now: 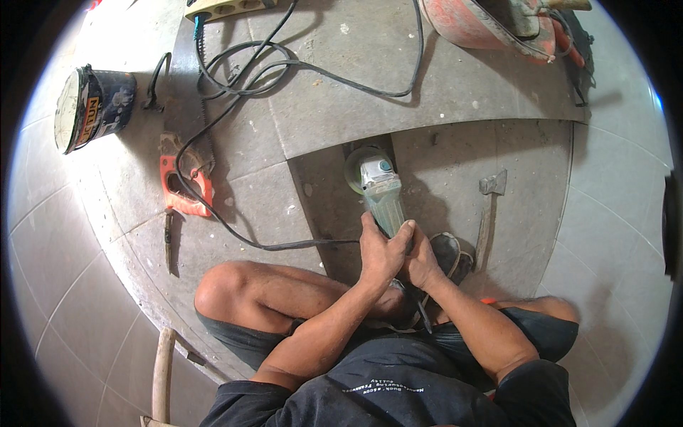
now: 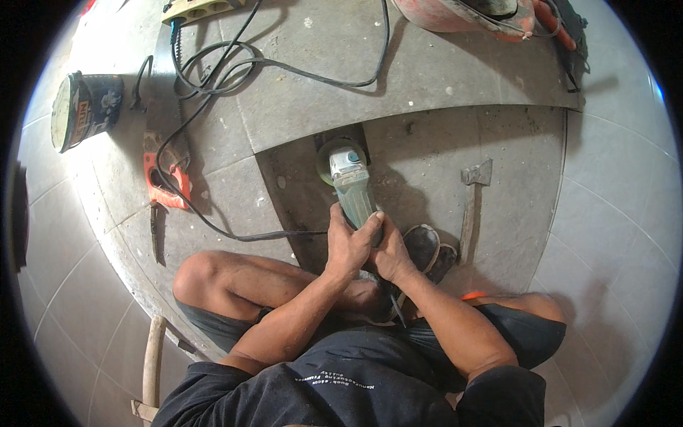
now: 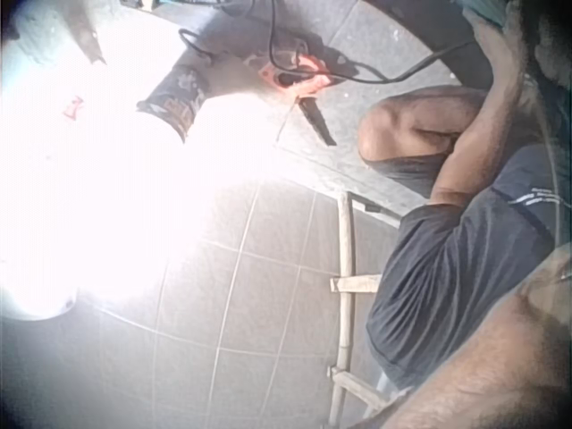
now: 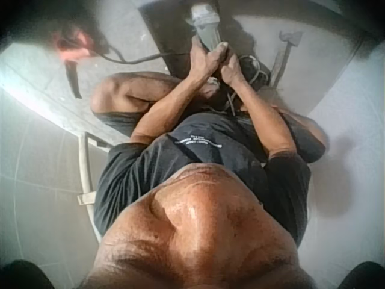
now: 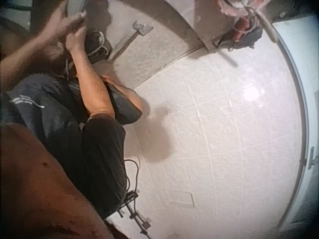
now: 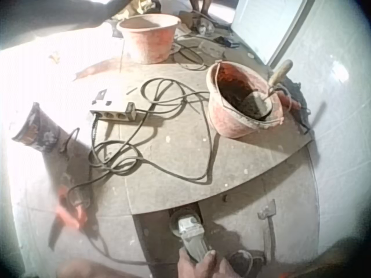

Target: The person sits on a small stool and uses an angle grinder to smooth the edges of a floor tile around a drain hole. The person holds the tool with both hands and moves it along the tile perimeter to refine the cut.

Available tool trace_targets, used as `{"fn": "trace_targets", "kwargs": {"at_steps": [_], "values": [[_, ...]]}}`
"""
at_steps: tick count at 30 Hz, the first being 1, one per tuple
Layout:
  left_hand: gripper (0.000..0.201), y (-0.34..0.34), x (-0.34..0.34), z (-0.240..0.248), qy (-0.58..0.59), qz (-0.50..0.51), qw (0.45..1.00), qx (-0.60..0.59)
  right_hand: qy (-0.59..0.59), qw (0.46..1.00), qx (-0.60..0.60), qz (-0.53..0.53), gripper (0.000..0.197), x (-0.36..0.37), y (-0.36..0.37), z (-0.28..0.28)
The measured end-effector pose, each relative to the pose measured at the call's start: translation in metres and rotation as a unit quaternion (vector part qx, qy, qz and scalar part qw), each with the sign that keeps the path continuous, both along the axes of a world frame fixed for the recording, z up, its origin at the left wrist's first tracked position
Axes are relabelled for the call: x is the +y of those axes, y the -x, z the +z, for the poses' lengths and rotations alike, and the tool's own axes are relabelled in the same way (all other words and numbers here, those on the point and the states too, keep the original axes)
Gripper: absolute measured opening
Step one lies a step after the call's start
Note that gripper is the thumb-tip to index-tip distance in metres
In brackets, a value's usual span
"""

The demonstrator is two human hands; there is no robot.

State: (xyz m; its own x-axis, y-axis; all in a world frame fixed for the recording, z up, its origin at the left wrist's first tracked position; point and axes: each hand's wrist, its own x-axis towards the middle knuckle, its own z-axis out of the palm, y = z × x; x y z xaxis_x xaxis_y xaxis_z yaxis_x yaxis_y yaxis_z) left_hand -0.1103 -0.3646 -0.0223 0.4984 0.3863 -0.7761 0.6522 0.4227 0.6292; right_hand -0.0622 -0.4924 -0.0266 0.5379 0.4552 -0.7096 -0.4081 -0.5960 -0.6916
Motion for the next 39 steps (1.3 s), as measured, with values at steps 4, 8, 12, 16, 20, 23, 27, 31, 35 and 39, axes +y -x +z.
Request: {"fn": "trace_targets", "kwargs": {"at_steps": [4,8,12,16,20,23,27,31,35,39], "values": [[0.073,-0.0016,0.0004,0.0012,0.006,-0.003,1.0,0.005,-0.011,1.0,0.017,-0.023,0.065,0.0021,0.0007,0.0005],[0.073,-0.0017,0.0008,0.0004,0.018,-0.001,1.0,0.008,-0.005,1.0,0.025,-0.012,0.065,0.0052,-0.0027,0.005],[0.072,-0.0027,0.0021,0.0013,0.024,-0.008,1.0,0.007,0.006,1.0,0.001,0.008,0.066,0.0013,-0.0015,0.0001],[0.069,-0.001,0.0017,-0.0019,0.012,-0.024,1.0,0.006,0.007,1.0,-0.003,0.004,0.066,0.0024,-0.0015,0.0015],[0.068,-0.0012,0.0008,-0.0019,0.009,-0.025,1.0,0.004,-0.007,1.0,0.012,-0.02,0.065,0.0024,-0.0006,0.0006],[0.067,-0.0015,0.0013,-0.0007,-0.006,-0.017,1.0,-0.006,0.004,1.0,0.013,-0.003,0.065,-0.0004,-0.0021,-0.0011],[0.066,-0.0016,0.0,-0.002,-0.007,-0.016,1.0,0.0,0.007,1.0,0.011,-0.006,0.067,0.0013,-0.0013,0.0008],[0.065,-0.0025,0.0012,-0.0001,-0.005,-0.018,1.0,0.001,0.0,0.999,0.024,-0.028,0.068,0.0016,0.0,-0.0018],[0.065,-0.0025,0.0003,-0.0011,-0.004,-0.022,1.0,0.004,0.0,0.999,0.024,-0.025,0.069,-0.0003,0.0004,-0.0036],[0.065,-0.0016,-0.0012,-0.0036,-0.018,-0.019,1.0,-0.004,0.013,0.999,0.023,-0.019,0.07,-0.0001,0.0005,-0.0044]]}}
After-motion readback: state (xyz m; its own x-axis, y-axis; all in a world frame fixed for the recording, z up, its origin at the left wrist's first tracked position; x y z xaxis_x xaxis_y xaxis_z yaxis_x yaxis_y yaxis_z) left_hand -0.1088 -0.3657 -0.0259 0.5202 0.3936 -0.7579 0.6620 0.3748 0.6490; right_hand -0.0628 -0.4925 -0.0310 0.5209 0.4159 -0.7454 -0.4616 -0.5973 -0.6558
